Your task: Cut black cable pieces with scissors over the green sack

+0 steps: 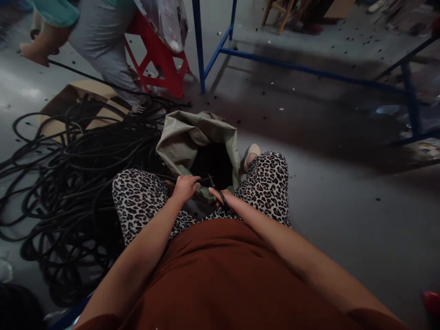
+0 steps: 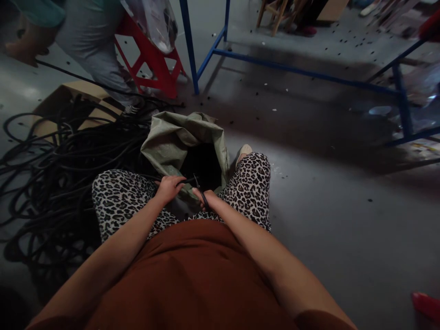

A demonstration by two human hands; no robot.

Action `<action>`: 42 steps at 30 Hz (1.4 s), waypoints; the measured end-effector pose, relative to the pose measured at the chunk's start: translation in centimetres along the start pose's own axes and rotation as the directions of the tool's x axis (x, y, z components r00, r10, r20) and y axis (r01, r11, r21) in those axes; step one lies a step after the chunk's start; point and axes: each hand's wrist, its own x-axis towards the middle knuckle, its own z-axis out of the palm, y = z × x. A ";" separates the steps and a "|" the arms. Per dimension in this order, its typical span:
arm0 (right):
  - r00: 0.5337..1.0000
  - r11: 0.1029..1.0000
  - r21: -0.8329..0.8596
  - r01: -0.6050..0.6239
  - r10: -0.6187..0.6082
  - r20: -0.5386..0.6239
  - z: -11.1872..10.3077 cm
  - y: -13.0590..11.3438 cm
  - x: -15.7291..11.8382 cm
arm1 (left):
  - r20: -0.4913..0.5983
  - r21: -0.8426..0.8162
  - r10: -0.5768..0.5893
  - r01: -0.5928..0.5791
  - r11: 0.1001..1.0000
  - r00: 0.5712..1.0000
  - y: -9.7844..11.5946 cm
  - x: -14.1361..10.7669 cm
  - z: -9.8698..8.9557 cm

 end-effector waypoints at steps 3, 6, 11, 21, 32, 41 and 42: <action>1.000 1.000 0.016 0.016 -0.016 0.002 -0.1 -0.1 -0.3 | -0.019 -0.007 0.012 -0.012 1.000 1.000 -0.1 0.0 0.1; 0.999 0.999 0.020 0.036 -0.035 -0.019 -0.2 0.0 -0.3 | -0.037 -0.014 0.013 -0.014 1.000 0.999 -0.4 0.1 0.2; 0.996 0.995 0.049 0.084 -0.081 -0.048 -0.4 0.4 0.2 | -0.030 -0.002 -0.012 0.012 1.000 0.999 -0.9 0.1 0.1; 0.995 0.994 -0.105 0.026 -0.036 -0.094 -0.3 1.2 1.1 | 0.054 0.081 -0.002 -0.003 0.997 0.999 -0.9 0.0 0.7; 0.999 1.000 -0.016 -0.015 0.014 -0.037 -0.2 0.7 0.5 | 0.007 -0.022 -0.099 0.099 0.995 0.995 -1.2 0.2 0.4; 0.999 0.998 -0.053 -0.024 0.026 0.024 0.2 0.6 0.6 | -0.002 -0.046 -0.058 0.058 0.997 0.998 -0.9 0.3 0.6; 0.999 0.998 -0.048 -0.026 0.027 0.024 0.2 0.6 0.5 | 0.001 -0.044 -0.049 0.049 0.998 0.999 -0.9 0.2 0.6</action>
